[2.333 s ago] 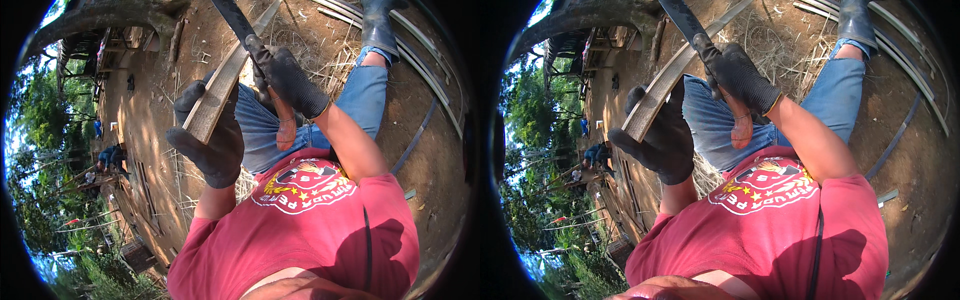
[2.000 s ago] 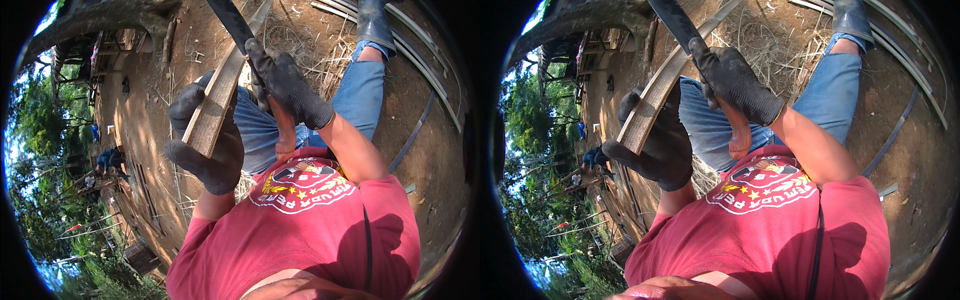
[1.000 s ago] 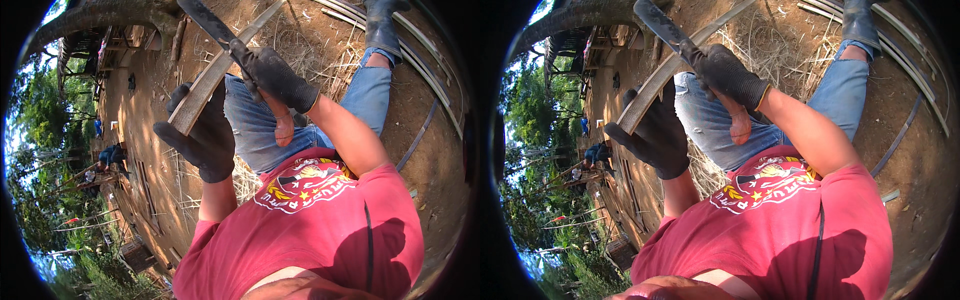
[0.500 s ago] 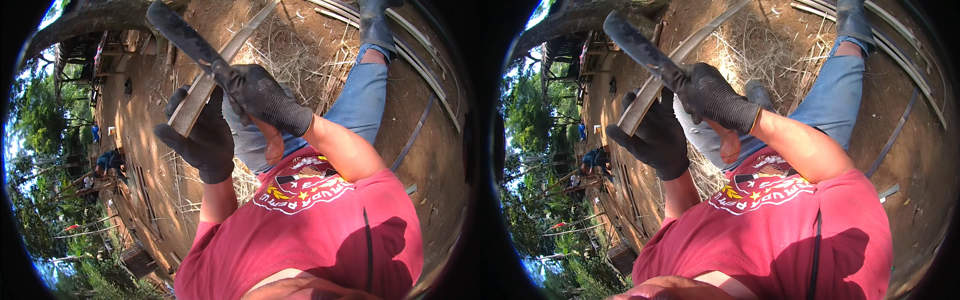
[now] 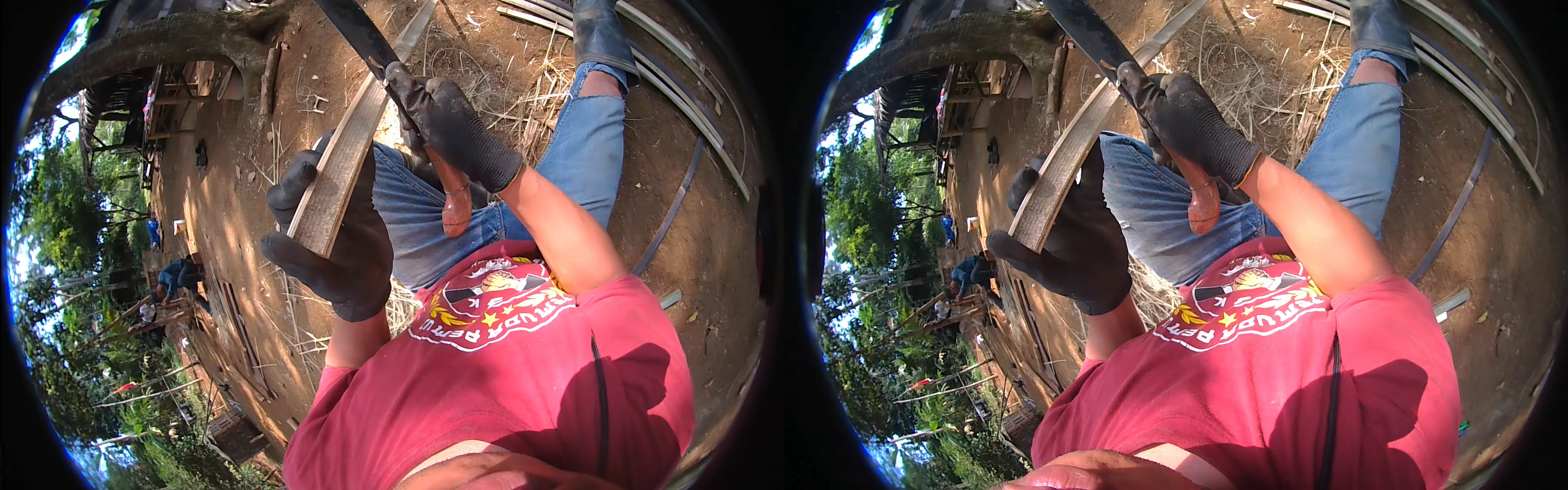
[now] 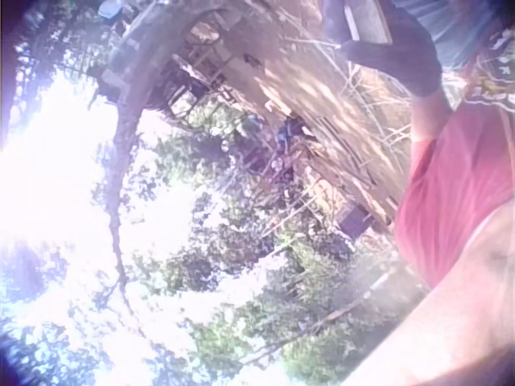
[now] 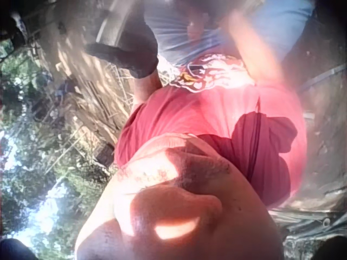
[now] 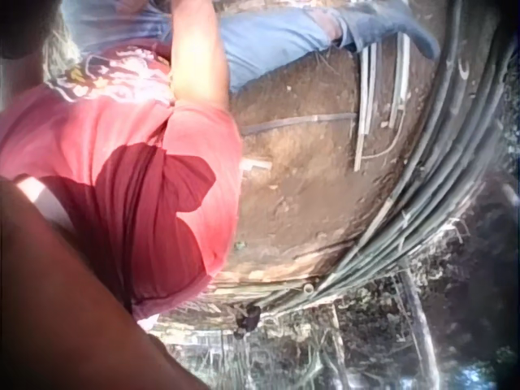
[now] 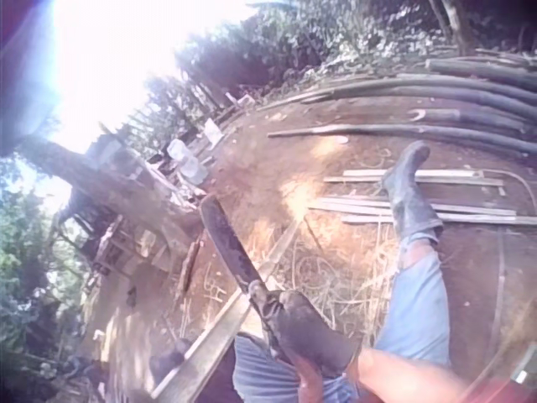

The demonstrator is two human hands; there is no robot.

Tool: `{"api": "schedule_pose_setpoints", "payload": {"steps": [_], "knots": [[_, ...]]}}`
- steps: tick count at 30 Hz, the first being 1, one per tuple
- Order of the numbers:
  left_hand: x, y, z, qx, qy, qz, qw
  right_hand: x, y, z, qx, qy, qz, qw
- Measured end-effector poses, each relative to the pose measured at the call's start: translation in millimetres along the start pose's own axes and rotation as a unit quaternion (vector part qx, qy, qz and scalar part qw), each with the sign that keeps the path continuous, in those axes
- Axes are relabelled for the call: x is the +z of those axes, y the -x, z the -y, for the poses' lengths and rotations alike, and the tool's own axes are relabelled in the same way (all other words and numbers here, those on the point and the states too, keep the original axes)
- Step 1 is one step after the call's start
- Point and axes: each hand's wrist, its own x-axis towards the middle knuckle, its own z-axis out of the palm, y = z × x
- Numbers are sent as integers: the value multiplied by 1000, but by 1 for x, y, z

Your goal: The person gathers bamboo strips from the ground and uses a machete to split them into thinner pieces. They sit on the ground to perform the splitting, holding the bamboo with one hand and striking it with the machete in the other.

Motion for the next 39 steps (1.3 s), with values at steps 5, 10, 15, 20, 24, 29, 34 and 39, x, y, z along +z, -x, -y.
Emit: {"api": "schedule_pose_setpoints", "payload": {"steps": [5, 10, 15, 20, 24, 29, 34, 39], "knots": [[3, -7, 0, -13, 6, 8, 1000, -37, -63, -10, 21, -1, -70, 997], [0, -7, -5, -23, 13, 16, 1000, -43, -76, -23, 19, -39, -77, 996], [0, -10, -3, -30, 12, 24, 999, -49, -66, -30, 39, -76, -47, 995], [-2, -18, -16, -7, -2, -16, 1000, 5, -11, -14, 18, 13, 96, 995], [-3, -15, -19, -3, -32, -22, 999, -1, -17, -7, 13, 100, 48, 994], [-2, -16, -9, 5, -70, 14, 997, -22, -37, -6, 76, 43, -31, 996], [-9, -15, -21, 0, -23, -37, 999, 34, 14, -4, -131, 159, 50, 977], [-6, -15, -10, -2, -12, 18, 1000, -5, -23, -5, 77, 36, -41, 996]]}}
